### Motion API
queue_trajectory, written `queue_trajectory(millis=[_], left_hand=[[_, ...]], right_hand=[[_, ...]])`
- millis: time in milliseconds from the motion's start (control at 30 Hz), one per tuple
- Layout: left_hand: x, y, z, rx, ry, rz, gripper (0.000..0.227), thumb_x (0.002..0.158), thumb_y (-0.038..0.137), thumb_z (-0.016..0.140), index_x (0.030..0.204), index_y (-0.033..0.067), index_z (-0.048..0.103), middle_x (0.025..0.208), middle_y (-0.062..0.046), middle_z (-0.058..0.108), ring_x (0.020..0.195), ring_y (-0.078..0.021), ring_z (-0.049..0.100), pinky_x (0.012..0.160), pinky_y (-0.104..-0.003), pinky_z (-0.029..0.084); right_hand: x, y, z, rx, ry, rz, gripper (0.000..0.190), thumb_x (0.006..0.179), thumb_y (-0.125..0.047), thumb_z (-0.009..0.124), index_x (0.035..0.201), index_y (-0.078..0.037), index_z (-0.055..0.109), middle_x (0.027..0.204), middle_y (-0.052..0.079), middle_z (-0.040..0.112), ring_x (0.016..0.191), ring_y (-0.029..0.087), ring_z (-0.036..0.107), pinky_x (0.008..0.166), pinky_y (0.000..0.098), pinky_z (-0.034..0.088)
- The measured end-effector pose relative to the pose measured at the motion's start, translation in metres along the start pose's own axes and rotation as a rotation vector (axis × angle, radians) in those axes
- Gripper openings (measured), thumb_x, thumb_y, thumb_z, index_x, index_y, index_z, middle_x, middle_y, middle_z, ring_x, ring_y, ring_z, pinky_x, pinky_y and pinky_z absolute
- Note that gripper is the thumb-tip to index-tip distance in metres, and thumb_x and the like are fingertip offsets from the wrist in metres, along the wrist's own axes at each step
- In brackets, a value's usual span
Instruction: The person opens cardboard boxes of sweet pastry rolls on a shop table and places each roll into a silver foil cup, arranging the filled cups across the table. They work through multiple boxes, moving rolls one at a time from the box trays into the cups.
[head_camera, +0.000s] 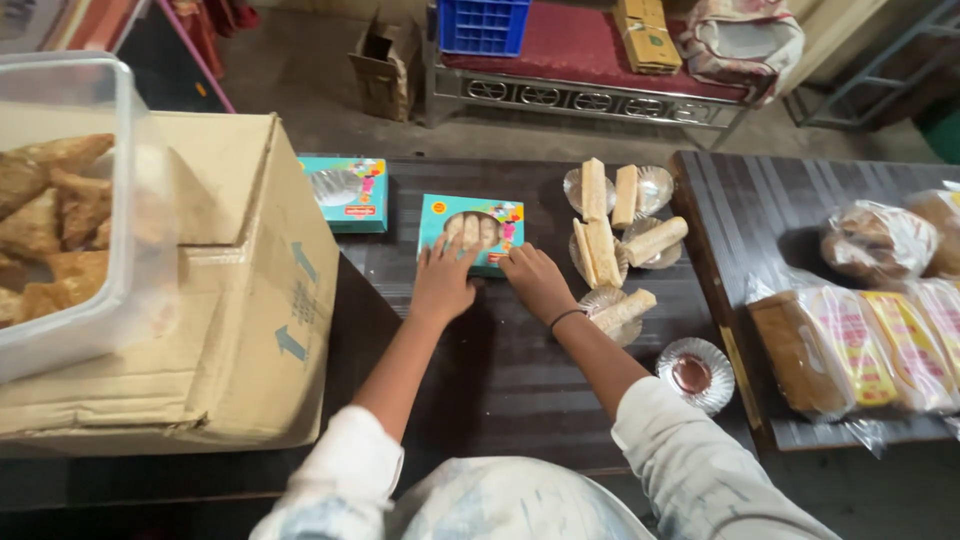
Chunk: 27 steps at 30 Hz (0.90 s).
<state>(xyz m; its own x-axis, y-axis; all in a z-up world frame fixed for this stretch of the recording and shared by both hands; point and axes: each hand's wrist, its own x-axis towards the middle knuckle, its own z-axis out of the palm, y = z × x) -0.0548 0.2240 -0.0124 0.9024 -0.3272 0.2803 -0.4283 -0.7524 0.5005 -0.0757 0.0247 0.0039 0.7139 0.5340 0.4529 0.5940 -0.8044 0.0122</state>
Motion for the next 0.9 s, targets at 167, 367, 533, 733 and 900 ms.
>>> queue_trajectory(millis=[167, 367, 533, 733, 900], left_hand=[[0.011, -0.018, 0.037, 0.249, -0.102, -0.023, 0.080, 0.076, 0.019, 0.083, 0.148, 0.0211, 0.048, 0.155, -0.012, 0.042, 0.145, -0.0395, 0.035, 0.118, -0.058, 0.023], [0.005, -0.014, 0.035, 0.327, -0.099, -0.038, 0.085, 0.076, 0.017, 0.084, 0.151, 0.0218, 0.046, 0.157, -0.010, 0.042, 0.146, -0.0387, 0.036, 0.120, -0.058, 0.023], [0.010, -0.013, 0.034, 0.294, -0.092, -0.066, 0.084, 0.075, 0.019, 0.084, 0.150, 0.0216, 0.046, 0.157, -0.010, 0.042, 0.146, -0.0382, 0.036, 0.121, -0.058, 0.023], [0.019, -0.015, 0.039, 0.336, -0.148, -0.101, 0.076, 0.075, 0.018, 0.084, 0.145, 0.0235, 0.052, 0.154, -0.007, 0.046, 0.144, -0.0352, 0.039, 0.118, -0.059, 0.026], [0.033, -0.007, 0.032, 0.332, -0.279, -0.167, 0.074, 0.077, 0.025, 0.086, 0.143, 0.0257, 0.054, 0.150, -0.007, 0.048, 0.144, -0.0344, 0.039, 0.118, -0.063, 0.027]], right_hand=[[-0.010, 0.014, 0.010, -0.048, -0.030, -0.001, 0.010, 0.081, -0.003, 0.065, 0.089, -0.007, 0.061, 0.089, 0.007, 0.059, 0.090, 0.026, 0.060, 0.077, 0.0382, 0.051], [-0.035, 0.016, 0.006, 0.021, 0.001, 0.070, 0.016, 0.076, -0.001, 0.065, 0.091, -0.008, 0.063, 0.090, 0.008, 0.059, 0.091, 0.030, 0.060, 0.079, 0.0401, 0.051], [-0.015, 0.000, -0.015, 0.176, 0.154, 0.188, 0.020, 0.081, -0.007, 0.072, 0.100, -0.004, 0.066, 0.093, 0.009, 0.062, 0.090, 0.032, 0.059, 0.075, 0.0445, 0.048], [-0.013, 0.011, 0.016, 0.120, 0.070, 0.057, 0.031, 0.071, 0.003, 0.068, 0.099, -0.008, 0.069, 0.091, 0.008, 0.061, 0.092, 0.029, 0.061, 0.075, 0.0415, 0.050], [-0.014, 0.020, 0.024, 0.057, 0.014, 0.014, 0.011, 0.077, -0.003, 0.067, 0.083, -0.009, 0.061, 0.086, 0.007, 0.061, 0.087, 0.028, 0.063, 0.075, 0.0417, 0.050]])
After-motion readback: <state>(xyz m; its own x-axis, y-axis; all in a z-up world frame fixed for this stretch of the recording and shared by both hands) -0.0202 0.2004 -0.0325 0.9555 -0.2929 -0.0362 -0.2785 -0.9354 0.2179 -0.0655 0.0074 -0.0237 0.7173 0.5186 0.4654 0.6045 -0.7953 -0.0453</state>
